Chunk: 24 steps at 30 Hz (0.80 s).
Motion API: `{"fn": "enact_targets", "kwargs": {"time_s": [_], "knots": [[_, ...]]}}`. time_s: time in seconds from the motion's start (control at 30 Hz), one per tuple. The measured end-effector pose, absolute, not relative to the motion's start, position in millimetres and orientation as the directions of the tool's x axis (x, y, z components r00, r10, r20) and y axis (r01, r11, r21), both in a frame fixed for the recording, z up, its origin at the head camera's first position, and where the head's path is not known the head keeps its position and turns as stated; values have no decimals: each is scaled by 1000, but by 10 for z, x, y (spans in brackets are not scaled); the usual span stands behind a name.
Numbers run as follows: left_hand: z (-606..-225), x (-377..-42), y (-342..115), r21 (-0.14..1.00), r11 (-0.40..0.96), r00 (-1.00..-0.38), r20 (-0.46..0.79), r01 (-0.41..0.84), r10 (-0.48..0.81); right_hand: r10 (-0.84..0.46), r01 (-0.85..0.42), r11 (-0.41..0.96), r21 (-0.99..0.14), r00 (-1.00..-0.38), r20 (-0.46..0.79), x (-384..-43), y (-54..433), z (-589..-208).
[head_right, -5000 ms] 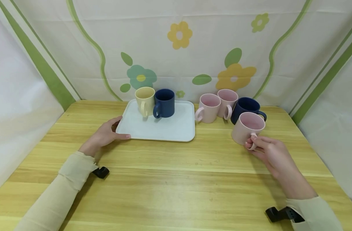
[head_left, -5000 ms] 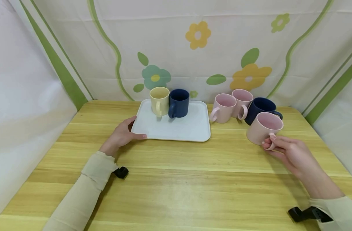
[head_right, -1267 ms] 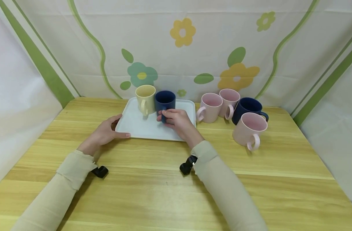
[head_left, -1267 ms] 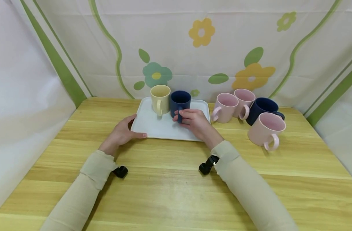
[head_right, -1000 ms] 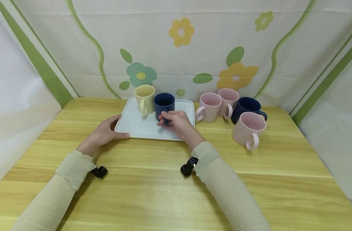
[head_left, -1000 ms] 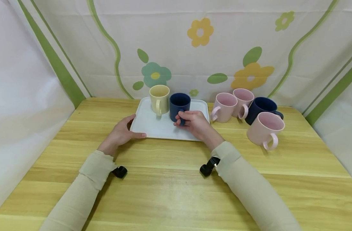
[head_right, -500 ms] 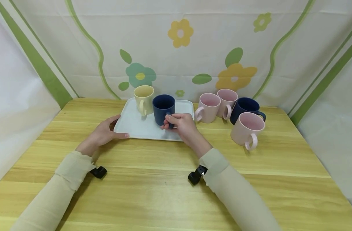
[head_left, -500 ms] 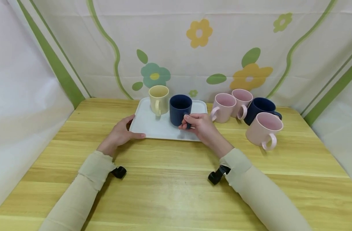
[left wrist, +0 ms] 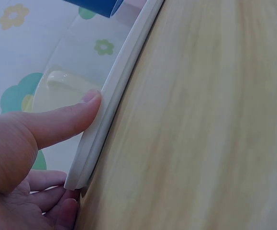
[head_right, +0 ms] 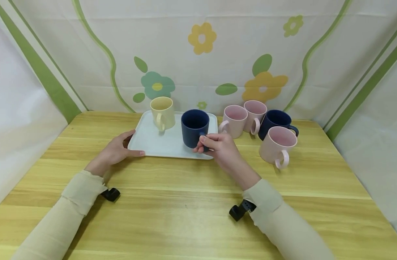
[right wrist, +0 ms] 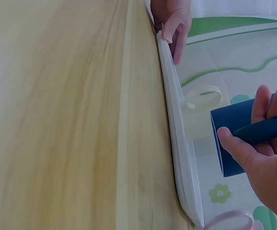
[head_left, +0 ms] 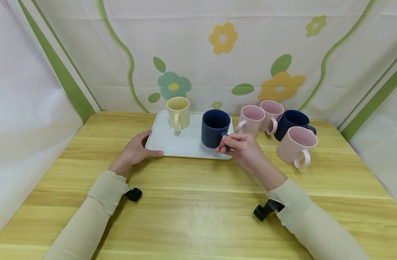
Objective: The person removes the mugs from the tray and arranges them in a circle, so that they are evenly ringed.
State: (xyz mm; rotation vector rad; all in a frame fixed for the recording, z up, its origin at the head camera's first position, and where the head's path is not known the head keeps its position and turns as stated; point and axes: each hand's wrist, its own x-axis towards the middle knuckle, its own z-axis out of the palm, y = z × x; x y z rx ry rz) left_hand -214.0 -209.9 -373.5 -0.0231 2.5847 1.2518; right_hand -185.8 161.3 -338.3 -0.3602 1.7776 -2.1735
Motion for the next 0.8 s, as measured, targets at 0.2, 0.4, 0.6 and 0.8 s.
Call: {"fn": "enact_targets", "kwargs": {"time_s": [0.2,0.4,0.6,0.8], "knots": [[-3738,-2144,-2111,768,629,-966,-239,-123,102,-391,20,-206,-978,-918,63,-1768,1811,-3385],[-3743,-2145,-2124,764,636,-968,-227,-109,106,-373,-2,-266,-964,-922,105,-1693,1985,-3405],[-3757,-2149,-2129,763,635,-967,-234,-116,104,-387,-11,-263,-965,-915,116,-1630,2190,-3431],[-3746,-2139,-2131,768,628,-965,-240,-122,106,-357,2,-243,-970,-930,88,-1580,2382,-3448]]}}
